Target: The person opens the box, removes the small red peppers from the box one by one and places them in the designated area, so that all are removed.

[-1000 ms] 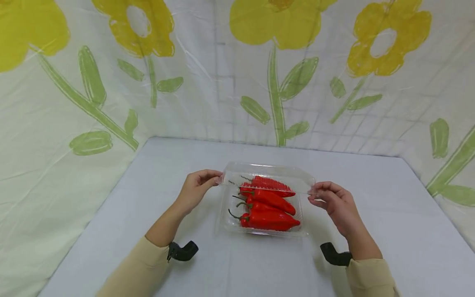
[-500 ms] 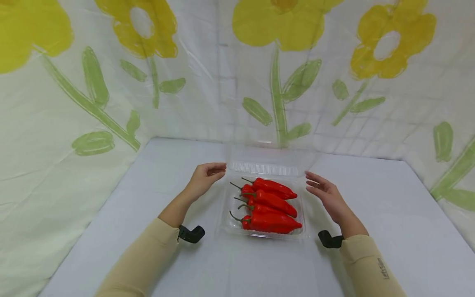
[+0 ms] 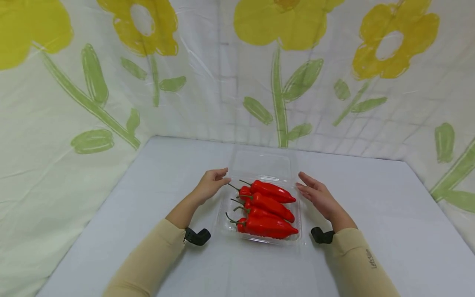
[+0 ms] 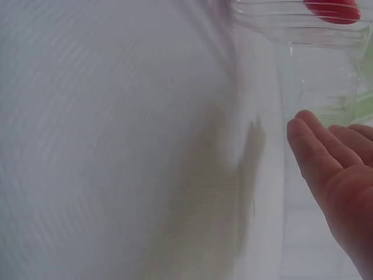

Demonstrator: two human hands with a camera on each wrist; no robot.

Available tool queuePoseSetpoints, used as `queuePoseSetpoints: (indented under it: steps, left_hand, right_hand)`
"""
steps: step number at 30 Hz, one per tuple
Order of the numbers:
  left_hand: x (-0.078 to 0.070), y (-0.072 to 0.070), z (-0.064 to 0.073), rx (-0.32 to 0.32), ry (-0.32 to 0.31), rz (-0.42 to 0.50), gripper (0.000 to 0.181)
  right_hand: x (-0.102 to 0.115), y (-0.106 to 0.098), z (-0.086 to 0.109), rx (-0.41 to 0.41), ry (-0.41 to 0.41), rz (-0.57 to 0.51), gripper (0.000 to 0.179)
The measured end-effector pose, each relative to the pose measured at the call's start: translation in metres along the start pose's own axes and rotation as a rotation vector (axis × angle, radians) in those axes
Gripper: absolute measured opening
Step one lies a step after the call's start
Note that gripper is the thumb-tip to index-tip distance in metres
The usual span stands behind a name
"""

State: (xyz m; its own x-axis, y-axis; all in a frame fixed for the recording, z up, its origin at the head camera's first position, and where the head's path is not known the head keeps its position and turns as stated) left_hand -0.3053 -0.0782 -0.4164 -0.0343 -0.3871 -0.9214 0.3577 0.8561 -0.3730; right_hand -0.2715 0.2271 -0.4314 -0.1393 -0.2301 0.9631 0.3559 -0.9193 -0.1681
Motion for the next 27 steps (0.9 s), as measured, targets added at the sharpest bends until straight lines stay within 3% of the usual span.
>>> queuePoseSetpoints:
  steps: [3,21,27]
  left_hand:
    - [0.000,0.005,0.004,0.030,-0.007,0.018,0.050]
    - [0.001,0.005,0.007,0.042,0.009,-0.010,0.057]
    - [0.005,-0.002,0.023,0.008,0.029,-0.002,0.056]
  right_hand:
    - [0.002,0.000,-0.002,-0.008,0.002,-0.004,0.067]
    - [0.008,0.003,-0.017,-0.003,0.003,-0.039,0.070]
    - [0.008,-0.001,-0.012,-0.022,0.035,0.050,0.073]
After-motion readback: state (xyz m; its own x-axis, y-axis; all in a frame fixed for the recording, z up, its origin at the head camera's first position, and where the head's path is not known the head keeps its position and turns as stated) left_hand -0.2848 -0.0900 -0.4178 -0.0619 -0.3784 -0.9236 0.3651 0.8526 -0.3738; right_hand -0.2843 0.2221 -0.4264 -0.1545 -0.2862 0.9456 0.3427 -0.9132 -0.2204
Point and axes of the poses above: each hand's wrist, its own z-axis away from the middle knuckle, its own y-axis out of the palm, x = y × z, the point moved 7 cm from there along -z, towards the middle knuckle, and after that the axes turned 4 degrees about x, right-handed, at the moved point
